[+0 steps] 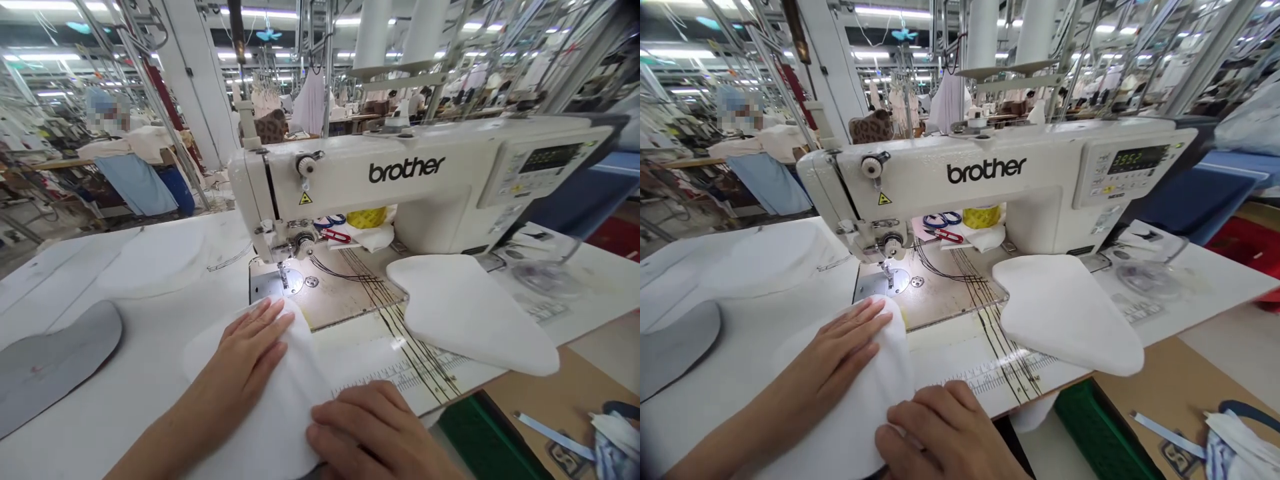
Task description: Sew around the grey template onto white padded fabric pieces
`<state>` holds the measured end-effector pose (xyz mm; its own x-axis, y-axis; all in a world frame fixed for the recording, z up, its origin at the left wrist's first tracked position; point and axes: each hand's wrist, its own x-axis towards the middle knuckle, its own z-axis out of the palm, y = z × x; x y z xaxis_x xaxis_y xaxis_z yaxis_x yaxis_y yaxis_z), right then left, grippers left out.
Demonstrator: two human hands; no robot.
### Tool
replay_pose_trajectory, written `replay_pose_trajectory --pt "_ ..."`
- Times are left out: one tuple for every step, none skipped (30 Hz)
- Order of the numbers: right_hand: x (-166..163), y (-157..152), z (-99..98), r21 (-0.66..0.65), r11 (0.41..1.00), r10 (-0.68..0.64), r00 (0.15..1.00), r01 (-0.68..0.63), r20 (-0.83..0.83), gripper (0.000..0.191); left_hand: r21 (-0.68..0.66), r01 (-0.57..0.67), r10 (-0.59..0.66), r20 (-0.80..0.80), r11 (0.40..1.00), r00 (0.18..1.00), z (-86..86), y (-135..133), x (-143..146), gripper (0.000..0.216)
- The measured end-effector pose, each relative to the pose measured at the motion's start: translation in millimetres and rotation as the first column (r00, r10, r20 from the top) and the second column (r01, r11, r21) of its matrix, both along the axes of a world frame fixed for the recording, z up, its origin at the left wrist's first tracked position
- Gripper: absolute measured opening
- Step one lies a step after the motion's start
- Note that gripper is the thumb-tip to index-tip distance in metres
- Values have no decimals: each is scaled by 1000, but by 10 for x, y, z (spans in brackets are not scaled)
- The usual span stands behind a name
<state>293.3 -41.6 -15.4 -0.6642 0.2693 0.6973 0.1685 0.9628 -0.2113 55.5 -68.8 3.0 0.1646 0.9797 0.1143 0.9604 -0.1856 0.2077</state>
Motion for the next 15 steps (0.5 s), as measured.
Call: replay_pose_trajectory --pt "-43 -30 13 6 1000 9 1000 -9 -4 21 -52 -9 11 42 999 999 36 2 -12 43" --pt "-99 -63 26 16 1000 21 1000 -21 -9 24 -98 -13 21 86 995 996 72 7 -29 43" --pt "-166 -96 38 25 999 36 999 -36 -12 27 -140 -11 30 134 990 990 106 13 -50 43" --pt "-243 -128 48 38 998 50 999 -49 -20 29 -176 -8 41 184 984 982 137 21 -74 43" --pt "-328 -160 52 52 997 57 998 -56 -31 29 -206 -1 50 233 979 971 164 28 -99 42" --pt "-417 -189 51 71 996 62 997 -59 -45 29 -229 6 59 276 973 959 185 34 -123 42" --pt "-506 -215 44 94 994 63 996 -56 -70 29 -247 12 68 313 969 947 200 39 -146 41" --pt "-592 -238 29 113 992 64 994 -54 -93 29 -260 18 74 339 965 938 209 41 -165 41" --pt "-670 -257 7 125 991 62 992 -48 -114 28 -268 21 78 354 963 932 213 42 -180 40" --pt "-736 -271 -22 133 990 60 988 -41 -141 26 -272 23 79 357 962 931 212 41 -189 41" --pt "-788 -283 -55 136 990 58 984 -35 -168 23 -272 24 77 353 962 932 207 37 -192 41" --pt "-823 -292 -90 137 990 59 981 -34 -185 21 -270 25 72 342 963 937 199 32 -190 41" --pt "-844 -300 -127 136 990 64 980 -38 -190 21 -261 26 62 325 965 944 188 25 -181 42" --pt "-853 -310 -163 136 990 69 981 -45 -182 21 -247 24 53 302 969 952 174 17 -168 42" --pt "-854 -324 -196 139 989 74 983 -50 -168 21 -228 19 45 274 974 961 158 7 -150 43"
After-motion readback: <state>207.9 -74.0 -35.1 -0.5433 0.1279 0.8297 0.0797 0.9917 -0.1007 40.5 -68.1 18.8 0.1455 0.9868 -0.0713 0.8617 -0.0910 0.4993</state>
